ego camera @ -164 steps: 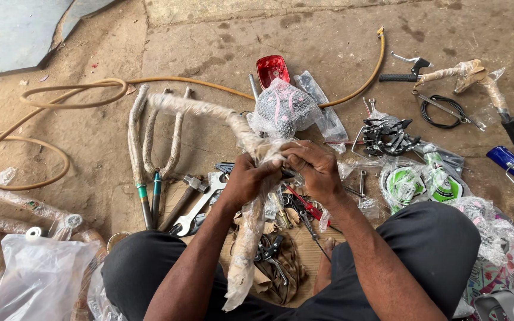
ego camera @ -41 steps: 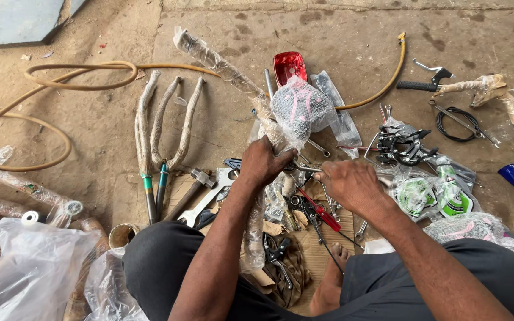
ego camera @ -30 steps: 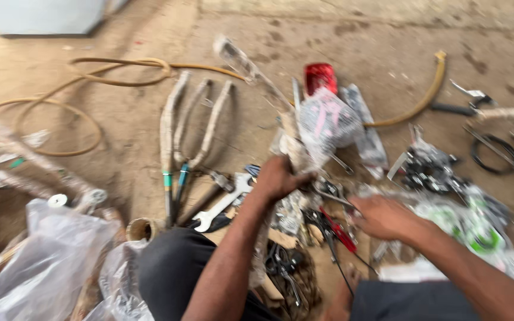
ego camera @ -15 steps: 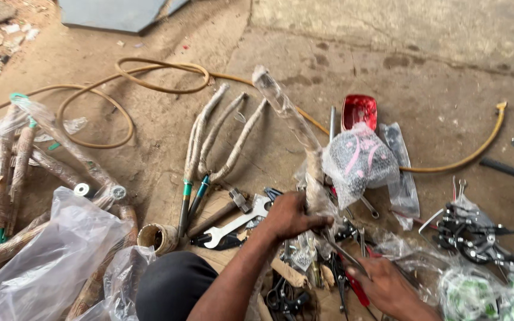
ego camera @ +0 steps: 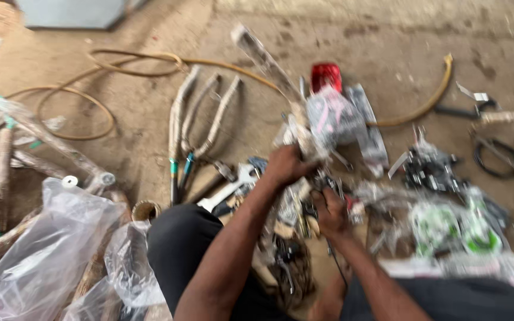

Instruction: The person sits on the ground and assembles bicycle handlebars and brake levers. They use a screwdriver to tighten bolts and attach components, handling wrapped handlebars and brake cables.

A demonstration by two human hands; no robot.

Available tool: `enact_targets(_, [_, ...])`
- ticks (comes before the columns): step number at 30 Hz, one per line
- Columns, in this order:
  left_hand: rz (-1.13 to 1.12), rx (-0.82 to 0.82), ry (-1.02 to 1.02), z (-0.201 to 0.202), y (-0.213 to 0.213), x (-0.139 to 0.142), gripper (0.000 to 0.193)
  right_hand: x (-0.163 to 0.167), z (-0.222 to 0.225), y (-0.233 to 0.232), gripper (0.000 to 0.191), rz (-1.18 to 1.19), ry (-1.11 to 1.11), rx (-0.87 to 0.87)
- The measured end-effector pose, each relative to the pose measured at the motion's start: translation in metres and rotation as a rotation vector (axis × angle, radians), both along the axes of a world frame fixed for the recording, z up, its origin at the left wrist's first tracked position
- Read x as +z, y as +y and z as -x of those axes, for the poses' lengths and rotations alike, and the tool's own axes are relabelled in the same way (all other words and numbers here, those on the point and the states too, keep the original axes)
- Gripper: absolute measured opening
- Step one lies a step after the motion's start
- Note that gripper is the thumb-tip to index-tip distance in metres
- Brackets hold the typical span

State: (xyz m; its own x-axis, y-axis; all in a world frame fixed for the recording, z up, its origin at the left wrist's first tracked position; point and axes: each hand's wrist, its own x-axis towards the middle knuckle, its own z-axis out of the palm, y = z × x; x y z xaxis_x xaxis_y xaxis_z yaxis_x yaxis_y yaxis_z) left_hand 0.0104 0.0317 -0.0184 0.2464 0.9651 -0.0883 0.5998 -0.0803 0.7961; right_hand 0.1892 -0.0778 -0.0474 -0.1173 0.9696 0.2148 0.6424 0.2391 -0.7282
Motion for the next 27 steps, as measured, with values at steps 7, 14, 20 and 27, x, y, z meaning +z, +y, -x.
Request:
enact_targets(7, [0.088, -0.014, 0.009, -0.002, -0.018, 0.004, 0.058, 0.069, -0.036, 0.026, 0.033, 0.245, -0.656, 0.235])
enact_targets(14, [-0.112, 0.031, 0.017, 0.010, -0.016, 0.005, 0.061, 0.072, -0.016, 0.040, 0.028, 0.381, -0.680, 0.259])
enact_targets(20, [0.224, -0.072, -0.028, 0.033, -0.010, 0.004, 0.049, 0.051, -0.062, 0.025, 0.028, 0.503, -0.884, 0.464])
enact_targets(27, [0.378, 0.089, -0.085, 0.044, -0.001, 0.008, 0.057, 0.015, -0.074, 0.019, 0.044, 0.585, -0.748, 0.463])
